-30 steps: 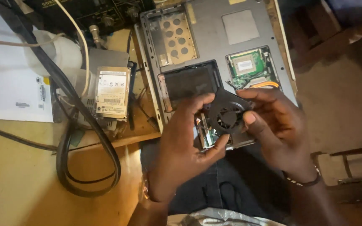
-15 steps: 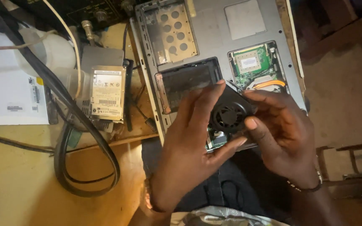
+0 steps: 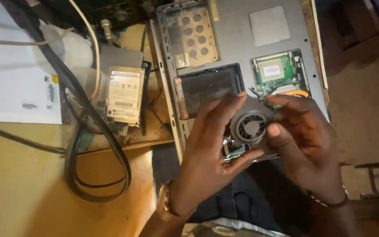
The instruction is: Removing a cooling fan from a laptop chassis and inspecting it with a screwdriver.
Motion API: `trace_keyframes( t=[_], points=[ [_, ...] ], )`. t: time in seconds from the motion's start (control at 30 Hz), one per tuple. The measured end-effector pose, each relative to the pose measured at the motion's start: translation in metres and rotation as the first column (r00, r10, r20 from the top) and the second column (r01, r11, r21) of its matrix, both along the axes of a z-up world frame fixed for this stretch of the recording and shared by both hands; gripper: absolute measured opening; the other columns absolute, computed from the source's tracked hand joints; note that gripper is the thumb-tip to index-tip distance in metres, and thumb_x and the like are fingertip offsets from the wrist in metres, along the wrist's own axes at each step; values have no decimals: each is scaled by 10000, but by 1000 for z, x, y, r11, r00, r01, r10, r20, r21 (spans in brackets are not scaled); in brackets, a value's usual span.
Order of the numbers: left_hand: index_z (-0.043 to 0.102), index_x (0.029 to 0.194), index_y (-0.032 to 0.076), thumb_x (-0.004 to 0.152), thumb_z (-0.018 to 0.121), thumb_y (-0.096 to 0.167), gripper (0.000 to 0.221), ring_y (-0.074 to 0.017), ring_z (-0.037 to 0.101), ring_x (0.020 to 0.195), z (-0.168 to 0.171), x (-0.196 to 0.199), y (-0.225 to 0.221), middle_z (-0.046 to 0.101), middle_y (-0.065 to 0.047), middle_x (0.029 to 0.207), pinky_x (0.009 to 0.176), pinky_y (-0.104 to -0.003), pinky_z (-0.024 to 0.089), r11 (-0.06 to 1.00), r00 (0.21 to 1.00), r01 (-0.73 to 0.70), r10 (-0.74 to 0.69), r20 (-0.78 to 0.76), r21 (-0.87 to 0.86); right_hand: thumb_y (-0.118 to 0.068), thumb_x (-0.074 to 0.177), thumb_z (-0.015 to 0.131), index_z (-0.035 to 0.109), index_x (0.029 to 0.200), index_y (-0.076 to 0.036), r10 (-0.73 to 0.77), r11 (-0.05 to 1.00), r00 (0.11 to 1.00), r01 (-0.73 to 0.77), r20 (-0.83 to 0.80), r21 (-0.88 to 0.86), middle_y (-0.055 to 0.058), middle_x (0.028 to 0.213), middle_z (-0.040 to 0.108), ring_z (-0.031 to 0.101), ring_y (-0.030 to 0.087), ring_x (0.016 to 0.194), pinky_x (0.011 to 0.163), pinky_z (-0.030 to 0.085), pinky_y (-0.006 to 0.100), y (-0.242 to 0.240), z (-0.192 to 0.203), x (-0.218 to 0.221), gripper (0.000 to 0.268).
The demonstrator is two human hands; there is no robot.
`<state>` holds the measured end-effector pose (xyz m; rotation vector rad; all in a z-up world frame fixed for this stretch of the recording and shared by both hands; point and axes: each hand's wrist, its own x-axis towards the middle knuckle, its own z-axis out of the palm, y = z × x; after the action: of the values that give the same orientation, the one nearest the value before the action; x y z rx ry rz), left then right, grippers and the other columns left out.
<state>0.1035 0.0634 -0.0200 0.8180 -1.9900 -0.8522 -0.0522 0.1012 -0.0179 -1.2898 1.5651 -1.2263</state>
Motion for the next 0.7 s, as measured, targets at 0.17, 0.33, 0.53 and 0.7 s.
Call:
trace_keyframes(
  t=[0.17, 0.33, 0.53, 0.7],
  points=[
    [297, 1315, 97, 808, 694, 208, 654, -285, 438, 1274, -1, 1, 0, 396, -120, 1318, 1088, -397, 430, 999, 1000, -2, 2, 2, 46, -217, 857, 425, 494, 1135, -34, 86, 996, 994, -87, -61, -4, 32, 649, 526, 523, 91, 520, 470, 429, 194, -4, 7, -1, 340],
    [261, 1332, 102, 779, 722, 160, 723, -278, 472, 1284, 0, 5, -1, 452, -143, 1324, 1129, -404, 423, 991, 975, 15, 14, -221, 132, -240, 856, 400, 489, 1163, -21, 207, 973, 943, -227, -259, -48, 5, 624, 570, 534, 77, 497, 447, 420, 198, -5, 2, -4, 388],
    [292, 1304, 61, 839, 595, 199, 572, -282, 480, 1228, -14, 7, -5, 454, -163, 1274, 1038, -358, 492, 963, 815, 118, 46, -578, 242, -121, 859, 460, 457, 1129, -9, 273, 897, 947, -313, -168, -313, 93, 831, 625, 671, 116, 639, 500, 633, 159, 10, 1, -1, 293],
    [377, 1272, -6, 879, 583, 375, 586, -322, 595, 1046, -17, 34, -15, 600, -192, 1093, 892, -348, 520, 885, 456, 364, 104, -884, 292, -222, 743, 533, 608, 744, -83, 145, 977, 975, -168, -169, -134, 20, 724, 642, 645, 141, 706, 701, 506, 240, 73, 50, -22, 158]
  ],
)
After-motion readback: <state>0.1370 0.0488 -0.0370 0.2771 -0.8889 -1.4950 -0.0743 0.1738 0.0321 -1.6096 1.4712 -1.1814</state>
